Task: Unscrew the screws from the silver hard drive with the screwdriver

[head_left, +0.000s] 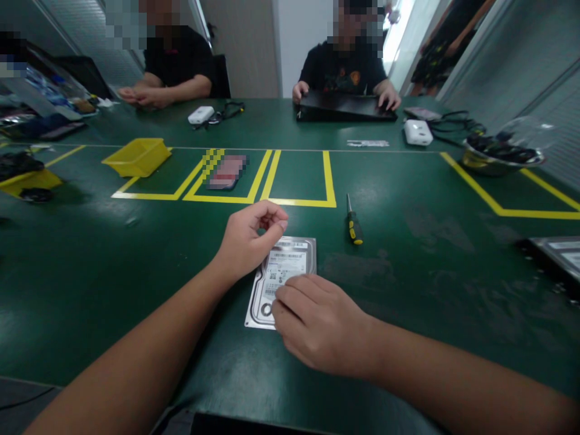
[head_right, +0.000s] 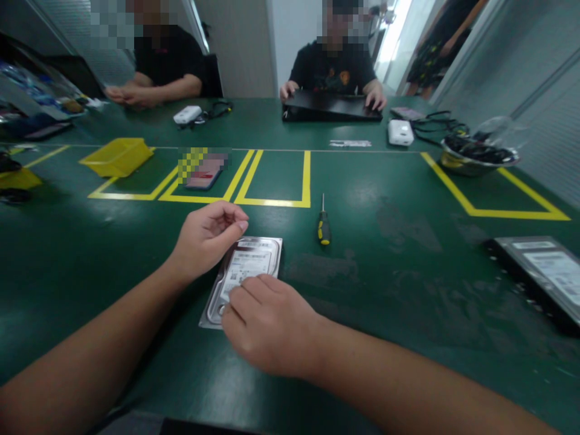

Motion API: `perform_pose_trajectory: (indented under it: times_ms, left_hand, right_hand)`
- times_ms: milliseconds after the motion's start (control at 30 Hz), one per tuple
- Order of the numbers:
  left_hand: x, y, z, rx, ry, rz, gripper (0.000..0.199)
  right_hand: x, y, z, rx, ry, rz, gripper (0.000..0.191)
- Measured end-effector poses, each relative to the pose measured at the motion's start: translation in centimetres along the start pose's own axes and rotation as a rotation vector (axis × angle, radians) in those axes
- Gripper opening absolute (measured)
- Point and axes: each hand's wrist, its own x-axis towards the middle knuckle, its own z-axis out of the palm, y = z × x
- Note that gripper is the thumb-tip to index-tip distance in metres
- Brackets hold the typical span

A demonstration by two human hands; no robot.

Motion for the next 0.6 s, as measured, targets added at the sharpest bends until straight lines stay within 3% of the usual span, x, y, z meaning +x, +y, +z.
perform_pose_trajectory:
  times_ms: [233,467,600]
  left_hand:
    - [-0.4,1.6,0.6,0.283,-0.085,0.209,0.007]
    - [-0.1,2.5,0.7,0.301,-0.271,0.292,0.010]
    - [0.5,2.9,1.1,0.304,-0.320,0.293,0.011]
  right_hand:
    - [-0.1,-0.2,0.2,-0.020,-0.047,-0.030,0.022]
    - [-0.2,-0.1,0.1,-0.039,-0.018,-0.053,0.020]
    - [-0.2,-0.1,0.1,-0.044,0.005,-0.060,0.018]
